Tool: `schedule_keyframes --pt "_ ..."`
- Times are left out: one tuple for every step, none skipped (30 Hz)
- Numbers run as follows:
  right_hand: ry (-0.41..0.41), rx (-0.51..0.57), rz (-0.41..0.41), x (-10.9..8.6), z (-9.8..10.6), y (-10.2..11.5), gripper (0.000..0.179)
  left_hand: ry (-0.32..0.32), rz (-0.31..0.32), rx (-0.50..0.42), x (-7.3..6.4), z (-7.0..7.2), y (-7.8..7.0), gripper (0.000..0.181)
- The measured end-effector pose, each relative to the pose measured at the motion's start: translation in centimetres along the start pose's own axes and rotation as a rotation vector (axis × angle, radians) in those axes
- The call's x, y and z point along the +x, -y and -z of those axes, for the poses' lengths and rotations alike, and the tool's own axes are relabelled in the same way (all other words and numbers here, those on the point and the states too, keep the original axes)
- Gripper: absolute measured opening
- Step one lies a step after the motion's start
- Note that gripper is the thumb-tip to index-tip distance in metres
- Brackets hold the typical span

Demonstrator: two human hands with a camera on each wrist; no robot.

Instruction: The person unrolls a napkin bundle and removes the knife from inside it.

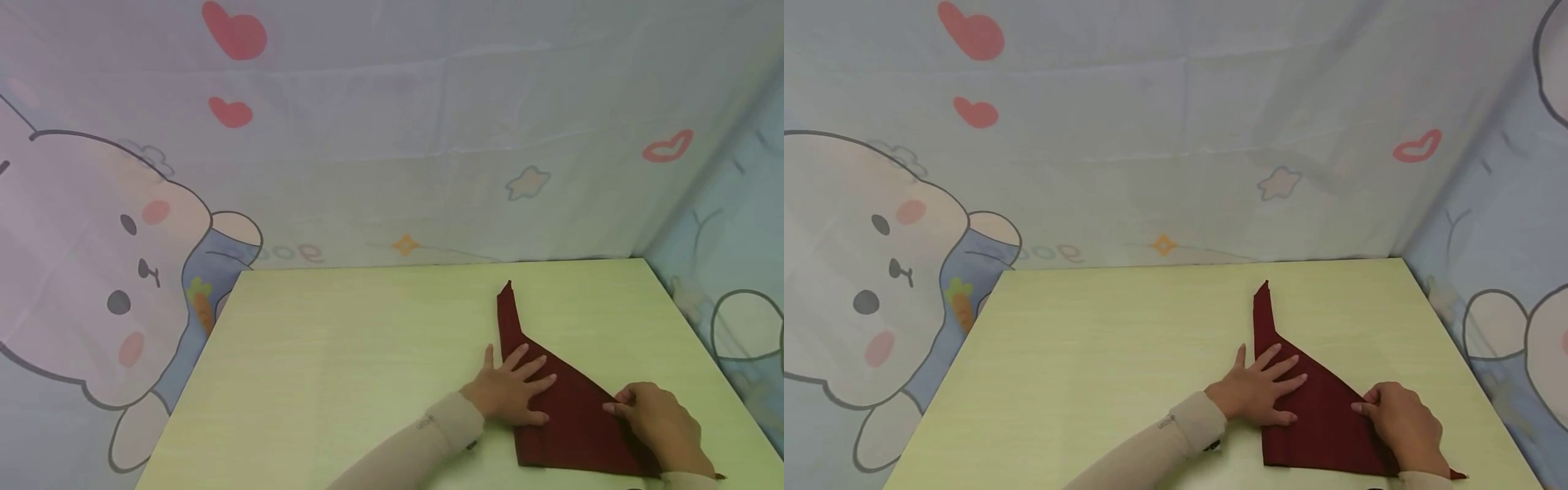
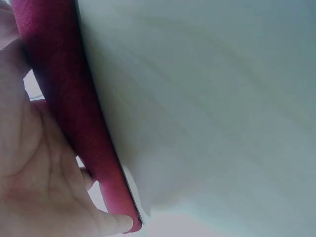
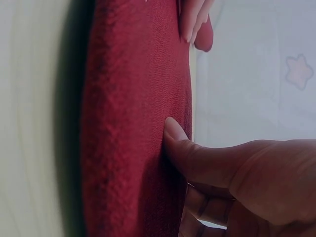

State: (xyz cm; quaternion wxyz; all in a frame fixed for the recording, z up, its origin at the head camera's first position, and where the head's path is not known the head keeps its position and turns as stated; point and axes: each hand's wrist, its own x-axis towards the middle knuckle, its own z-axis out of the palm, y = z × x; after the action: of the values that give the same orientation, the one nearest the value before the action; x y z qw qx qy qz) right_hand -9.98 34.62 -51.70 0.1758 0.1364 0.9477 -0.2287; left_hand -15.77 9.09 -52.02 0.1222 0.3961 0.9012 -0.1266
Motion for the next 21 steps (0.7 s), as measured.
schedule_keyframes --pt "0.000 0.002 0.000 0.0 0.0 0.0 0.034 -0.001 -0.001 -0.006 -0.1 0.0 0.2 0.071" --pt "0.001 0.003 0.000 0.0 0.0 0.0 0.034 -0.003 -0.003 -0.013 -0.3 0.0 0.3 0.070" --pt "0.001 0.004 0.000 0.0 0.0 0.0 0.033 -0.005 -0.004 -0.023 -0.4 0.0 0.5 0.070" --pt "0.001 0.005 0.000 0.0 0.0 0.0 0.033 -0.007 -0.005 -0.031 -0.5 0.0 0.6 0.070" --pt "0.002 0.005 0.000 0.0 0.0 0.0 0.033 -0.010 -0.006 -0.039 -0.7 0.0 0.8 0.069" --pt "0.001 0.004 0.002 0.0 0.0 -0.1 0.033 -0.015 -0.008 -0.048 -0.8 0.0 1.0 0.069" --pt "0.002 0.003 0.006 0.0 0.0 0.0 0.033 -0.017 -0.008 -0.054 -0.9 0.0 1.1 0.069" --pt "0.003 0.002 0.008 0.0 0.0 0.0 0.033 -0.019 -0.008 -0.058 -1.1 -0.1 1.3 0.069" --pt "0.005 0.001 0.011 0.0 0.0 0.0 0.034 -0.020 -0.007 -0.063 -1.2 -0.2 1.5 0.069" --pt "0.006 -0.001 0.013 0.1 0.0 0.0 0.034 -0.022 -0.006 -0.067 -1.3 -0.2 1.7 0.069" --pt "0.007 -0.003 0.018 0.1 0.0 0.0 0.034 -0.024 -0.007 -0.073 -1.5 -0.2 1.9 0.069" --pt "0.006 -0.005 0.022 0.1 0.0 0.0 0.034 -0.023 -0.007 -0.080 -1.7 -0.3 2.1 0.069" --pt "0.008 -0.006 0.023 0.1 0.0 -0.1 0.035 -0.023 -0.008 -0.085 -1.8 -0.3 2.3 0.069" --pt "0.008 -0.007 0.025 0.1 0.0 0.0 0.034 -0.024 -0.009 -0.093 -2.0 -0.4 2.5 0.070" --pt "0.010 -0.008 0.027 0.0 0.0 0.0 0.035 -0.022 -0.009 -0.102 -2.2 -0.4 2.7 0.070" --pt "0.009 -0.010 0.030 0.0 0.1 0.0 0.035 -0.019 -0.008 -0.111 -2.5 -0.5 2.9 0.070" --pt "0.010 -0.012 0.033 0.0 0.1 0.0 0.035 -0.015 -0.007 -0.124 -2.7 -0.7 3.2 0.071" --pt "0.010 -0.015 0.037 0.0 0.2 0.0 0.034 -0.012 -0.005 -0.140 -2.8 -0.9 3.4 0.071" --pt "0.012 -0.019 0.039 -0.1 0.3 0.1 0.034 -0.010 -0.004 -0.152 -3.0 -1.2 3.5 0.071" --pt "0.014 -0.022 0.042 -0.1 0.3 0.2 0.033 -0.010 -0.004 -0.164 -3.0 -1.4 3.7 0.072" --pt "0.018 -0.027 0.047 -0.1 0.4 0.2 0.032 -0.011 -0.005 -0.174 -3.1 -1.6 3.8 0.072"
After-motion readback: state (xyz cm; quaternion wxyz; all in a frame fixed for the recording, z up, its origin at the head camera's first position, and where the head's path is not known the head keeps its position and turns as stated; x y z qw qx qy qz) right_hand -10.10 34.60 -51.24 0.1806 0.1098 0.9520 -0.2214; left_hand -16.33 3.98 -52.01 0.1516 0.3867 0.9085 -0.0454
